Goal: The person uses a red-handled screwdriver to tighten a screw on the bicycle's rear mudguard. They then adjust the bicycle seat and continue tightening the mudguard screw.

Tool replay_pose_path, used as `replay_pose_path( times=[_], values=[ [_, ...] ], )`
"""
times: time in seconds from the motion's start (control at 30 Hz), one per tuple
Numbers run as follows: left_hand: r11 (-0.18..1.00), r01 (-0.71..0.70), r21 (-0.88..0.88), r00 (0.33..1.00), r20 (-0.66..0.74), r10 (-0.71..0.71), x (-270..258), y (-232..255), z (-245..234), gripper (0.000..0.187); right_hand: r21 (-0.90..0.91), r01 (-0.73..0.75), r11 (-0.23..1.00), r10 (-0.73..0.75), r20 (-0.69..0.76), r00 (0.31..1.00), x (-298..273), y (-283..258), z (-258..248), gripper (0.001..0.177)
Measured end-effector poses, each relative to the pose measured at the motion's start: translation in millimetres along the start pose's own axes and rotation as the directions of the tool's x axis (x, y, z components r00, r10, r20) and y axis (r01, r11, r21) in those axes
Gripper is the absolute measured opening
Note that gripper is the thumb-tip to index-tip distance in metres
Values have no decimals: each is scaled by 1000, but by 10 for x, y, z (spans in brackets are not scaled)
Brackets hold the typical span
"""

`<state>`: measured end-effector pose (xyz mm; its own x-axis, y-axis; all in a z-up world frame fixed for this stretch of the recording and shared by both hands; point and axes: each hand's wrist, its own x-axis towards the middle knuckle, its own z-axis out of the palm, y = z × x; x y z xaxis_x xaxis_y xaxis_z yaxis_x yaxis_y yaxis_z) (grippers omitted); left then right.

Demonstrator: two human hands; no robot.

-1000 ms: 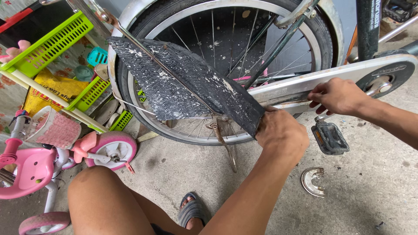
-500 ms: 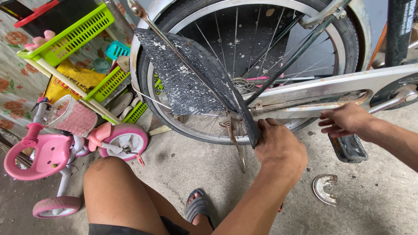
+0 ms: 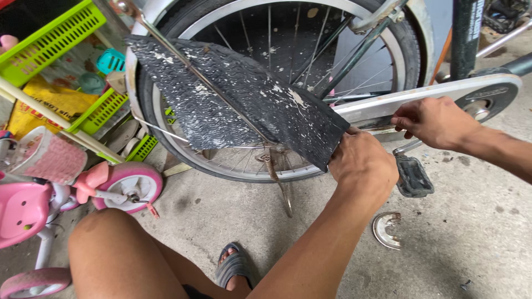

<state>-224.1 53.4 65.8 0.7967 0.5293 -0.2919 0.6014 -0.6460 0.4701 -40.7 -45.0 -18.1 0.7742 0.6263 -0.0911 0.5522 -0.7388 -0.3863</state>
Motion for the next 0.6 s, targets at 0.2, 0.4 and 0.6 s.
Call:
replay_pose_path(
  times=[0.2,0.4,0.6],
  values=[
    [1000,10,2,999,35,-10,5,96,-19,73,-64,-8,998,10,17,1000,-85,20,-159,42],
    [1000,9,29,999,38,-10,71,90,24,63,-315,26,949,-77,-151,986,-110,-4,-276,37],
    [975,-215,56,959,-175,222,210,107,115,56,-255,138,957,-222,-338,915,-91,1,-359,30]
  ],
)
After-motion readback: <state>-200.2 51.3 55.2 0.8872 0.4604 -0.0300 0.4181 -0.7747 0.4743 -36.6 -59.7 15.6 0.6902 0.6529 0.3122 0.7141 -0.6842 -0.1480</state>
